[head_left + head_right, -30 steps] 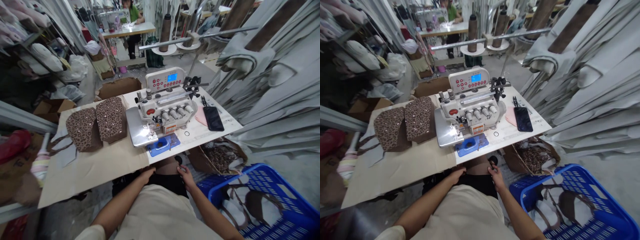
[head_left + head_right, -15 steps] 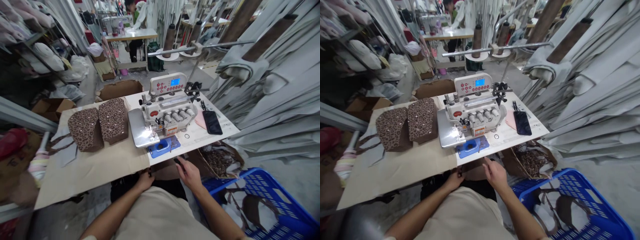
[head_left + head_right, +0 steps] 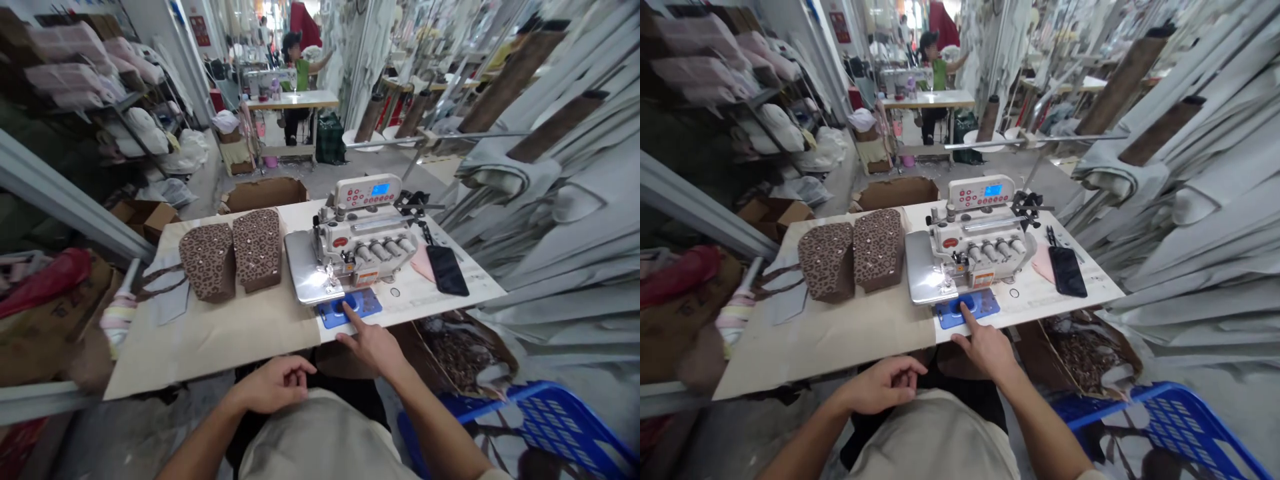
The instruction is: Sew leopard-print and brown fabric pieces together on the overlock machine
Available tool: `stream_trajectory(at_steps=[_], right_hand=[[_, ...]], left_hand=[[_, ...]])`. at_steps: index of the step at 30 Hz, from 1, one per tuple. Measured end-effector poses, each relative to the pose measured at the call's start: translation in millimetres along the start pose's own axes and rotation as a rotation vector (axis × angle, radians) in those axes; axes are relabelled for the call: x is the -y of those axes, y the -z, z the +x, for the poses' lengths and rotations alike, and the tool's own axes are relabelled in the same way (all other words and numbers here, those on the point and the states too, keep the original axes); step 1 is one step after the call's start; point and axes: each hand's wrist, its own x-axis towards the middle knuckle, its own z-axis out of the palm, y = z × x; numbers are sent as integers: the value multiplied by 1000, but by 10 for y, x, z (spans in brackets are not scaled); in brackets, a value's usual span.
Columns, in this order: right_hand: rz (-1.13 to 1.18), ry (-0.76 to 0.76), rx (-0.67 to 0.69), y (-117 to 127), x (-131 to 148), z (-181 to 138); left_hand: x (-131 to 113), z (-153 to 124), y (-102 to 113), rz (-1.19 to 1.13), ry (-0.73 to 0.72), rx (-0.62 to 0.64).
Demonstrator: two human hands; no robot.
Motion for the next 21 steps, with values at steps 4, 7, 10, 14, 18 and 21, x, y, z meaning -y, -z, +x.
stream_trajectory(at_steps=[4,7,10,14,18,21], right_hand=[[-11,0,-1,-34,39,-6],[-19,-4,-23,-133,36,-20],[-31,23,-87,-270,47,-31],[110,194,-212,-365,150,-21],[373,573,-287,-255,434,13],[531,731,-379,-174,762,26]], left_hand=[[-218,-306,558,255,-159,-463],[-300,-423,1089,597,-256,-1016],[-332,-451,1519,842,-111,-1236],[-387,-400,1794,969,232,-1119],[-501,-333,1860,970,287,-1174],[-574,-353,1709,830,187,-1198]])
